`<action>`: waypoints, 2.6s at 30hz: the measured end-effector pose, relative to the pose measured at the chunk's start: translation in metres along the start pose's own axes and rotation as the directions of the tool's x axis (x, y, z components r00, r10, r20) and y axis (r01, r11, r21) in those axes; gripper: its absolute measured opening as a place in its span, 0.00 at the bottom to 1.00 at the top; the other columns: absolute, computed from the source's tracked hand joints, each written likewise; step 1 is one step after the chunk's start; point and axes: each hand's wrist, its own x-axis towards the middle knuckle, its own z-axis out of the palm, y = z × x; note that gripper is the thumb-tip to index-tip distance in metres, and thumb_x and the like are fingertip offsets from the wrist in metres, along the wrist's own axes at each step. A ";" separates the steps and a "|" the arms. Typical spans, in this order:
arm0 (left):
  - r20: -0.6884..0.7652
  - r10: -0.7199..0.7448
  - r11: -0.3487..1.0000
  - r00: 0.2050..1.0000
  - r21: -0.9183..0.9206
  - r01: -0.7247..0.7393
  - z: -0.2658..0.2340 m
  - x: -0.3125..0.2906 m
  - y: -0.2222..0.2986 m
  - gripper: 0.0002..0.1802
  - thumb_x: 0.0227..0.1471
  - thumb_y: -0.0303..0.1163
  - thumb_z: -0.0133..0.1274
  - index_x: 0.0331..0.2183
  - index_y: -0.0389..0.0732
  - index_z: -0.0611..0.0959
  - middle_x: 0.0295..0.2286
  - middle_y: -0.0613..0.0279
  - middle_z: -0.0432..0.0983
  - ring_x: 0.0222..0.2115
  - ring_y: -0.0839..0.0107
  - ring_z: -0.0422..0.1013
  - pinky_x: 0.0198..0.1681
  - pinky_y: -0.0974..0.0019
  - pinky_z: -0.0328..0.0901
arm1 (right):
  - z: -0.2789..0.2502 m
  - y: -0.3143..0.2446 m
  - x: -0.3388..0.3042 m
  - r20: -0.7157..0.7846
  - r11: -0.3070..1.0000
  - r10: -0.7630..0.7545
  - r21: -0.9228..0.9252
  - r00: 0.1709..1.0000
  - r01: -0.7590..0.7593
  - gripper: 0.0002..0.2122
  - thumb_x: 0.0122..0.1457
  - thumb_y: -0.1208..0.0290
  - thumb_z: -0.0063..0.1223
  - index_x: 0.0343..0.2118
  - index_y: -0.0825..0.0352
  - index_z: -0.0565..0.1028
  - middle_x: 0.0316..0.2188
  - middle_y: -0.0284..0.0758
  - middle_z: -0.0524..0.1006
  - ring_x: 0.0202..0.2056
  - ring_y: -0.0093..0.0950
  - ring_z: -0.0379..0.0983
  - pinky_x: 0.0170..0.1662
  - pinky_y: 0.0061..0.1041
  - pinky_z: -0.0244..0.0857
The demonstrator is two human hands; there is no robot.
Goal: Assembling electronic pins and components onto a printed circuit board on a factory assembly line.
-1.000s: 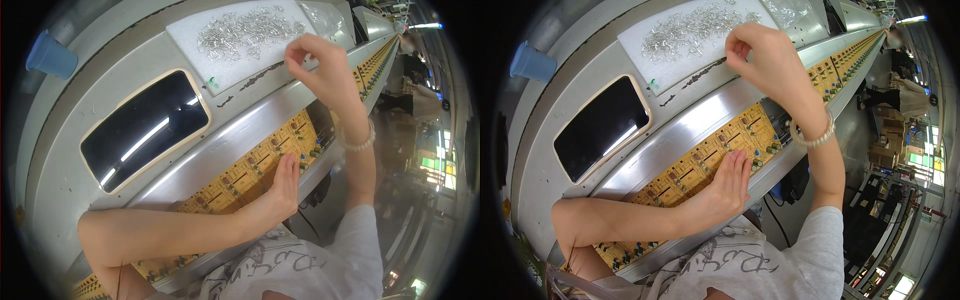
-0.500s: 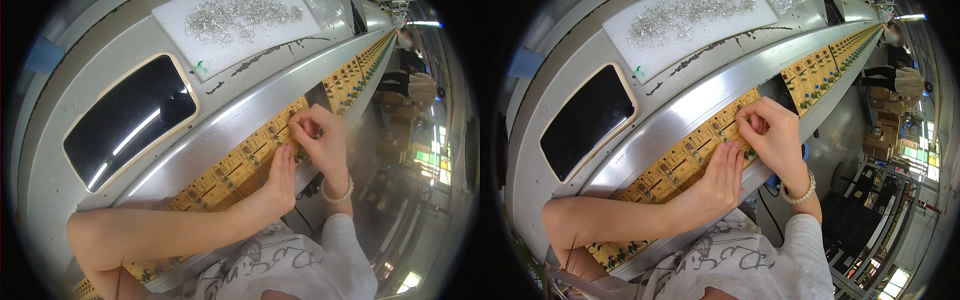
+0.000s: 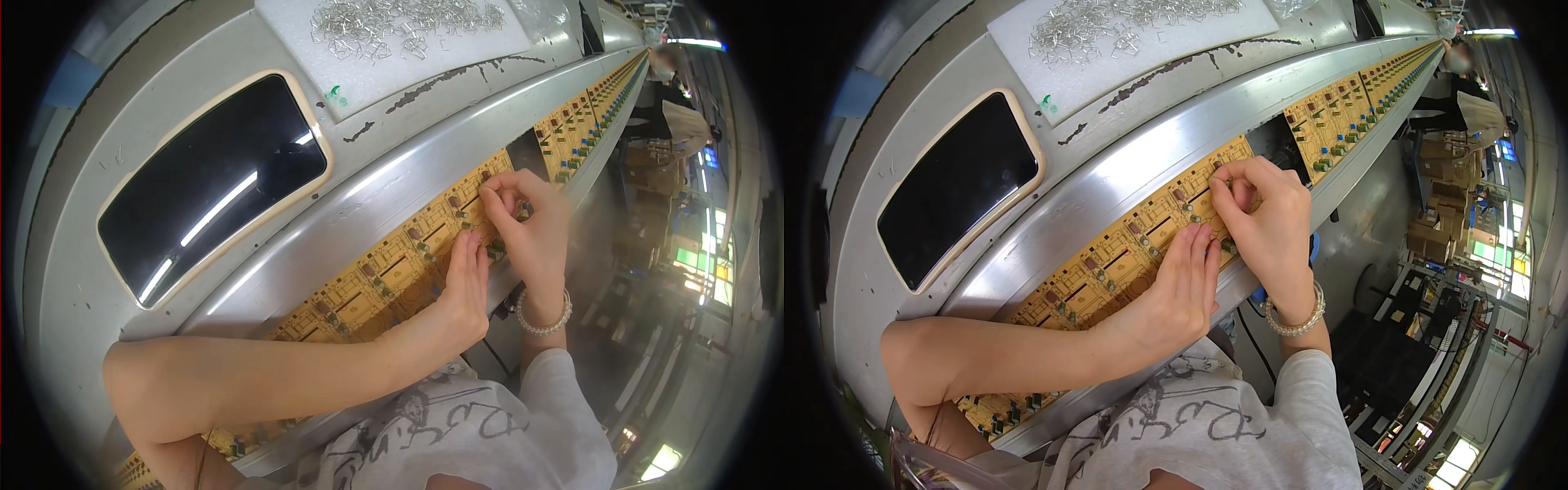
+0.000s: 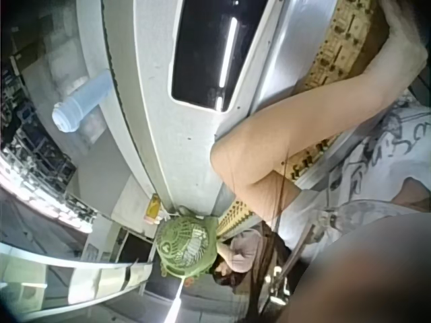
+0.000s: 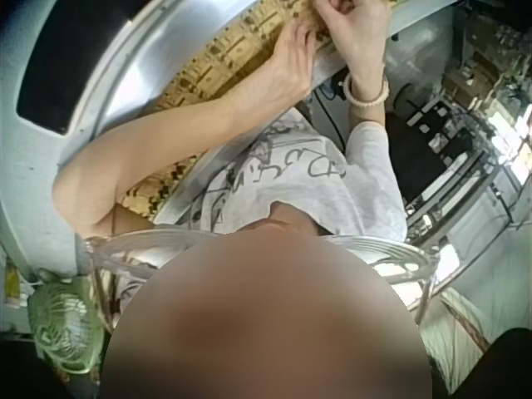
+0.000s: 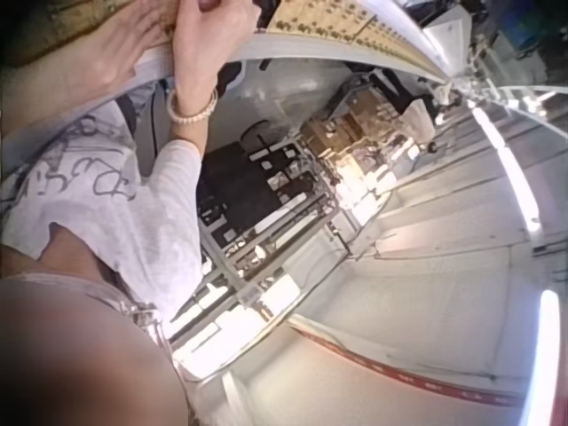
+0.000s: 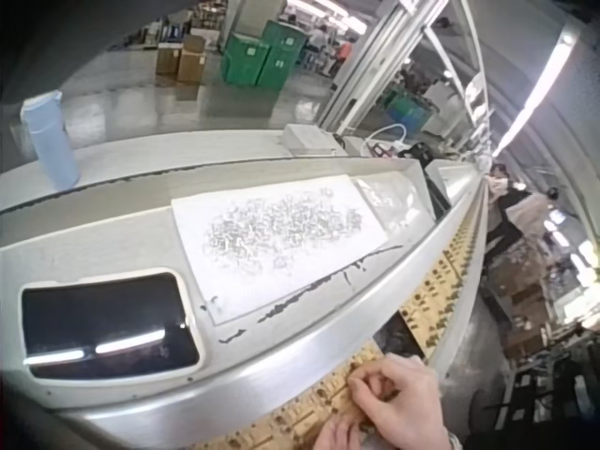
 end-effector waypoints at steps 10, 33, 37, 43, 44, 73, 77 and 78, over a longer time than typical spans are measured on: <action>-0.005 0.005 1.000 1.000 0.000 -0.005 0.003 -0.004 0.000 0.33 0.42 0.35 0.45 0.46 0.18 0.73 0.41 0.28 0.72 0.48 0.39 0.68 0.54 0.32 0.55 | 0.004 -0.011 0.003 -0.016 0.990 0.004 -0.139 1.000 -0.006 0.02 0.45 0.76 0.59 0.22 0.65 0.77 0.12 0.29 0.68 0.15 0.26 0.62 0.28 0.25 0.54; 0.018 0.011 1.000 1.000 0.008 -0.012 -0.004 -0.006 -0.002 0.32 0.42 0.36 0.45 0.46 0.19 0.74 0.40 0.27 0.73 0.47 0.40 0.69 0.55 0.34 0.55 | 0.012 -0.040 0.125 -0.036 0.857 -0.500 -0.167 0.865 0.488 0.05 0.48 0.75 0.56 0.26 0.71 0.78 0.22 0.41 0.78 0.25 0.34 0.77 0.31 0.29 0.70; 0.011 0.010 1.000 1.000 -0.003 -0.010 -0.004 -0.004 -0.004 0.32 0.43 0.36 0.45 0.46 0.19 0.74 0.40 0.27 0.73 0.47 0.40 0.69 0.55 0.34 0.56 | 0.021 -0.044 0.125 -0.023 0.741 -0.607 -0.379 0.795 0.554 0.04 0.46 0.77 0.54 0.19 0.72 0.74 0.18 0.42 0.76 0.23 0.38 0.75 0.29 0.30 0.70; -0.014 -0.021 0.999 1.000 0.023 0.022 -0.002 -0.014 -0.005 0.32 0.43 0.36 0.45 0.46 0.19 0.74 0.40 0.28 0.73 0.47 0.40 0.69 0.55 0.35 0.56 | 0.028 -0.051 0.122 -0.021 0.654 -0.647 -0.529 0.762 0.541 0.04 0.45 0.79 0.51 0.16 0.69 0.71 0.16 0.42 0.73 0.21 0.39 0.74 0.28 0.30 0.70; -0.018 -0.023 0.999 1.000 0.025 0.024 -0.003 -0.015 -0.003 0.32 0.43 0.37 0.45 0.46 0.19 0.74 0.40 0.28 0.73 0.47 0.41 0.69 0.55 0.35 0.56 | 0.027 -0.051 0.122 -0.022 0.653 -0.647 -0.532 0.762 0.539 0.04 0.45 0.79 0.51 0.16 0.69 0.71 0.16 0.42 0.73 0.21 0.39 0.74 0.28 0.30 0.70; -0.084 -0.071 0.997 0.994 0.019 0.073 -0.001 -0.017 -0.003 0.32 0.48 0.39 0.44 0.46 0.19 0.74 0.41 0.29 0.72 0.47 0.42 0.69 0.55 0.38 0.56 | -0.007 -0.002 0.013 0.094 0.975 -0.223 -0.001 0.970 0.224 0.07 0.44 0.83 0.57 0.29 0.69 0.76 0.24 0.35 0.74 0.26 0.27 0.72 0.32 0.25 0.66; -0.084 -0.081 0.996 0.993 0.016 0.083 0.000 -0.018 -0.003 0.32 0.48 0.40 0.44 0.46 0.19 0.74 0.41 0.29 0.72 0.47 0.42 0.69 0.56 0.39 0.56 | -0.006 -0.003 0.014 0.093 0.971 -0.230 -0.052 0.969 0.235 0.07 0.43 0.82 0.58 0.27 0.68 0.76 0.22 0.34 0.74 0.26 0.28 0.71 0.34 0.27 0.63; -0.089 -0.082 0.996 0.993 0.018 0.084 0.000 -0.018 -0.003 0.32 0.48 0.40 0.44 0.46 0.19 0.74 0.41 0.29 0.72 0.47 0.42 0.69 0.56 0.39 0.56 | -0.005 -0.003 0.014 0.095 0.971 -0.230 -0.051 0.969 0.235 0.07 0.43 0.82 0.58 0.27 0.68 0.76 0.22 0.34 0.74 0.26 0.28 0.71 0.34 0.27 0.63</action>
